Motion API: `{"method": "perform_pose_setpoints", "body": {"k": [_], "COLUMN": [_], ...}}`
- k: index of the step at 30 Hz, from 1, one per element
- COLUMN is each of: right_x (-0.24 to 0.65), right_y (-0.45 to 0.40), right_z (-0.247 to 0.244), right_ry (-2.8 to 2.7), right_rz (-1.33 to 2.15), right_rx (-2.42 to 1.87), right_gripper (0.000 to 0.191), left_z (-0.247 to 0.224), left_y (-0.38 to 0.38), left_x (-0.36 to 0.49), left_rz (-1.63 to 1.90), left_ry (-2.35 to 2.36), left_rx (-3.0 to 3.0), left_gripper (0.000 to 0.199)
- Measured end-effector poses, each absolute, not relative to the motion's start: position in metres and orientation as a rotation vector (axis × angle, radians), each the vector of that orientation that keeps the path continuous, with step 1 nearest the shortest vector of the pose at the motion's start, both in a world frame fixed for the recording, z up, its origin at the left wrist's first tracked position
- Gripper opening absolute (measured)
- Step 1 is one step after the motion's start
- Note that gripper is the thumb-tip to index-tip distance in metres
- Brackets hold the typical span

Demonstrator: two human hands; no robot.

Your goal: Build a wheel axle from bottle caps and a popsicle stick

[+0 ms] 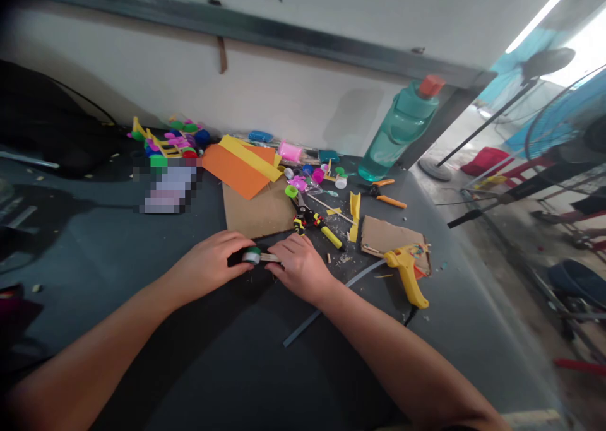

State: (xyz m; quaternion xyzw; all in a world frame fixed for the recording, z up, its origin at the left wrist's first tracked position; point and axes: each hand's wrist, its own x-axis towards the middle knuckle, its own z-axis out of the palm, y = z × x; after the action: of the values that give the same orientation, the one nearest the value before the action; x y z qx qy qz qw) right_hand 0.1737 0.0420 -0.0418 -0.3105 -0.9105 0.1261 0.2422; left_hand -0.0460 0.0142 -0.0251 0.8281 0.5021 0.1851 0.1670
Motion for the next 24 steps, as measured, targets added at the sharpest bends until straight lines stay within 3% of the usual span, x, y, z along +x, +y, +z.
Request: {"method": "perform_pose_setpoints", "body": {"k": [7, 11, 24], "right_x": [0.186, 0.197, 0.199], "right_y": [0.043, 0.047, 0.052], "right_z": [-0.033, -0.025, -0.026], "right_ry": [-2.520, -2.555, -2.619], "right_rz": [0.324, 0.287, 0.176], "right_rx": [-0.846, -0.881, -0.962], "right_gripper": [0.043, 0.051, 0.022], "left_z": [-0.022, -0.021, -0.028], "left_y": [0.013, 0.012, 0.013], "left_x": [-0.047, -0.047, -0.040], "left_rz": [0.494, 0.491, 0.687], "left_ry": [1.462, 1.476, 1.400], "left_rx": [2.350, 2.337, 2.434], "left_gripper": [0.048, 0.045, 0.030]}}
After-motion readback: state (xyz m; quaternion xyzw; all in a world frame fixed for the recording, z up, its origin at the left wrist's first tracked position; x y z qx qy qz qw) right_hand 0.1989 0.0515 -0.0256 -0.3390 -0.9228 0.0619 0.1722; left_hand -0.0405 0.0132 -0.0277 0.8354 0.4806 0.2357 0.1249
